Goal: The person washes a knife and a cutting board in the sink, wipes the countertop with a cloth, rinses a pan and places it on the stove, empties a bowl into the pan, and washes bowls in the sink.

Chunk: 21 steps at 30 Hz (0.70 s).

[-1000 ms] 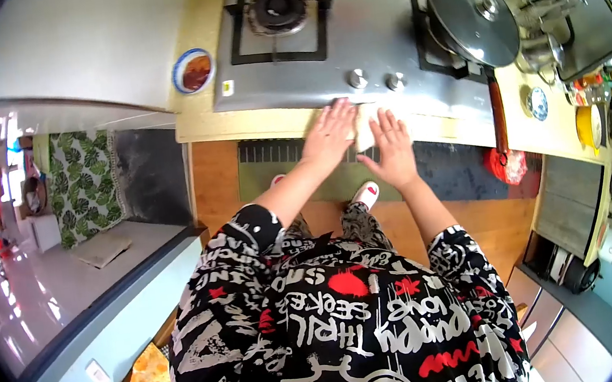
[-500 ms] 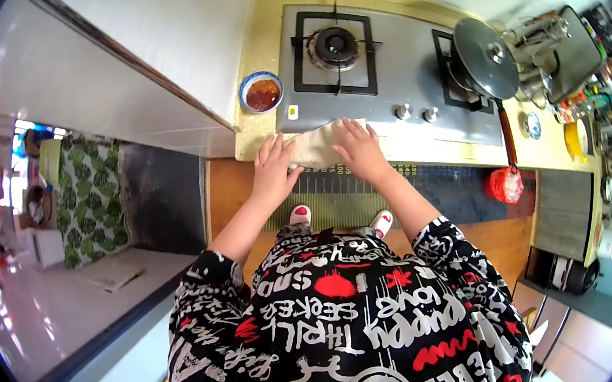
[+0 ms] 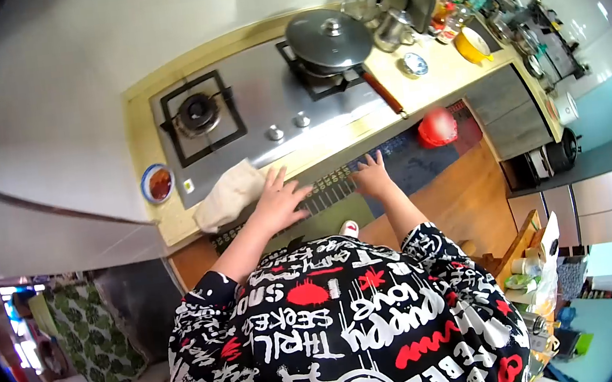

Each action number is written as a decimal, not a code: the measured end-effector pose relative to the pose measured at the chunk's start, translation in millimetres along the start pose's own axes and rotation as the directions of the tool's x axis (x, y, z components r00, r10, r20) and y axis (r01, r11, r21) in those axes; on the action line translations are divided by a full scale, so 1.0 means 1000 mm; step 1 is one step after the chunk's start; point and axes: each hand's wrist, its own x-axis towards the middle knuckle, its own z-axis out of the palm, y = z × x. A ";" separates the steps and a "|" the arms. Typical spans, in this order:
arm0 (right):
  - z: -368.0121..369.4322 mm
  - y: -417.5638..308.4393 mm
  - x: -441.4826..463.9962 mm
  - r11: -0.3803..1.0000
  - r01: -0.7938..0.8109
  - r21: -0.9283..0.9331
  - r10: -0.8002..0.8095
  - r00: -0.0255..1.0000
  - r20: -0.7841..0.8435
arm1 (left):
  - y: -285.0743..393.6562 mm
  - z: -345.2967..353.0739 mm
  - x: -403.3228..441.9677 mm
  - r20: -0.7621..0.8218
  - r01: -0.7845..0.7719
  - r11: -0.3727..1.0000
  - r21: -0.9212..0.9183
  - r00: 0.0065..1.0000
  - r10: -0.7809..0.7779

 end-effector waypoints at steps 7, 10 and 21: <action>-0.016 0.127 -0.033 0.652 -0.126 0.748 0.053 0.991 0.122 | 0.041 0.026 0.106 -0.135 0.102 0.940 -0.326 0.979 -0.154; -0.051 0.165 -0.034 0.424 -0.063 0.903 -0.164 0.976 0.145 | 0.043 0.029 0.137 -0.236 0.207 0.939 -0.276 0.932 -0.275; -0.179 0.228 0.180 0.620 0.349 0.703 -0.009 0.899 -0.438 | 0.029 0.007 0.185 -0.316 0.364 0.838 -0.408 0.804 -0.503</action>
